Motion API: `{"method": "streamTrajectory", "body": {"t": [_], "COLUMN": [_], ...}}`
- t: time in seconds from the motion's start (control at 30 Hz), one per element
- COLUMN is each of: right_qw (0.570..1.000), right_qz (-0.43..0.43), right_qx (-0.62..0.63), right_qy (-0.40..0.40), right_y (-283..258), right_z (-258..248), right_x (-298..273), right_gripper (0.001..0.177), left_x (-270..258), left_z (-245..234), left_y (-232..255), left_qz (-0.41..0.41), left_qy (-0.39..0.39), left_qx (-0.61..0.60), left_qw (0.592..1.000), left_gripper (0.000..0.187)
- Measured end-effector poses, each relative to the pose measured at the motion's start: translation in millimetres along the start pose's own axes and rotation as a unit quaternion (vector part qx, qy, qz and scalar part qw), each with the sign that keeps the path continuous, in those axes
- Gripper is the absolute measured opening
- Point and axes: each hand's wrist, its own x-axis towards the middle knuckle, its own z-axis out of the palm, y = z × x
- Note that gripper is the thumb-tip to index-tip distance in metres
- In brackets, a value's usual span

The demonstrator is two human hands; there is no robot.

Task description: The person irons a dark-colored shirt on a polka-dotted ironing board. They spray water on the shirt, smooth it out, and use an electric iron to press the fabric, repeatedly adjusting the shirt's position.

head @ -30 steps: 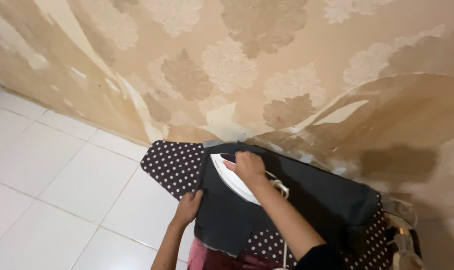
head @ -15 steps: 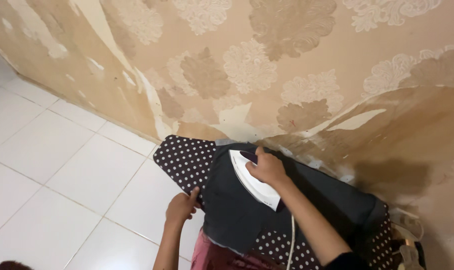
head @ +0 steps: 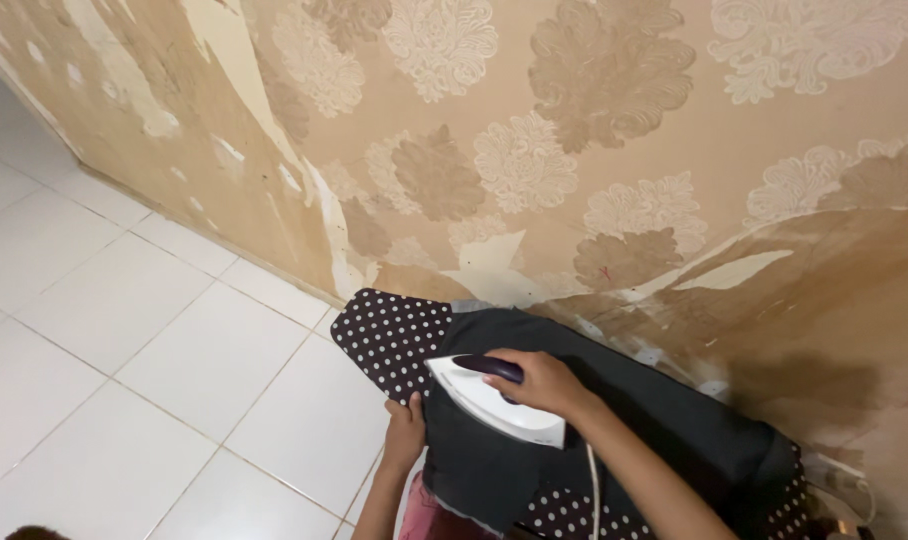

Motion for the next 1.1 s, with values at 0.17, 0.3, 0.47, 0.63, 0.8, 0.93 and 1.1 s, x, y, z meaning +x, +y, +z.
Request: {"method": "streamTrajectory", "body": {"t": [0.17,0.3,0.47,0.63,0.8,0.93,1.1], "right_qw": [0.996,0.985,0.985,0.986,0.998,0.994,0.991], "right_qz": [-0.007,-0.048,0.003,0.034,0.015,-0.054,0.034], "right_qx": [-0.083,-0.137,-0.110,-0.082,-0.055,-0.086,-0.123], "right_qy": [0.038,0.090,0.136,0.141,0.018,-0.036,0.034], "right_y": [-27,-23,1,16,15,14,42], "right_z": [18,19,11,-3,-8,-11,-19], "right_x": [31,57,75,75,45,12,-5], "right_gripper": [0.045,0.047,0.041,0.040,0.049,0.046,0.050], "left_x": [-2,-3,-7,-8,-11,-14,-14], "left_z": [-1,-4,-6,-9,-11,-15,-15], "left_y": [0,8,9,15,19,24,24], "left_qz": [-0.016,-0.020,0.019,-0.042,-0.016,-0.009,-0.030], "left_qy": [0.002,-0.005,0.006,-0.020,-0.005,-0.007,-0.012], "left_qx": [0.034,0.033,0.033,0.053,0.065,0.043,0.073], "left_qw": [0.999,0.999,0.999,0.997,0.998,0.999,0.997], "left_gripper": [0.053,0.052,0.054,0.055,0.056,0.057,0.058]}}
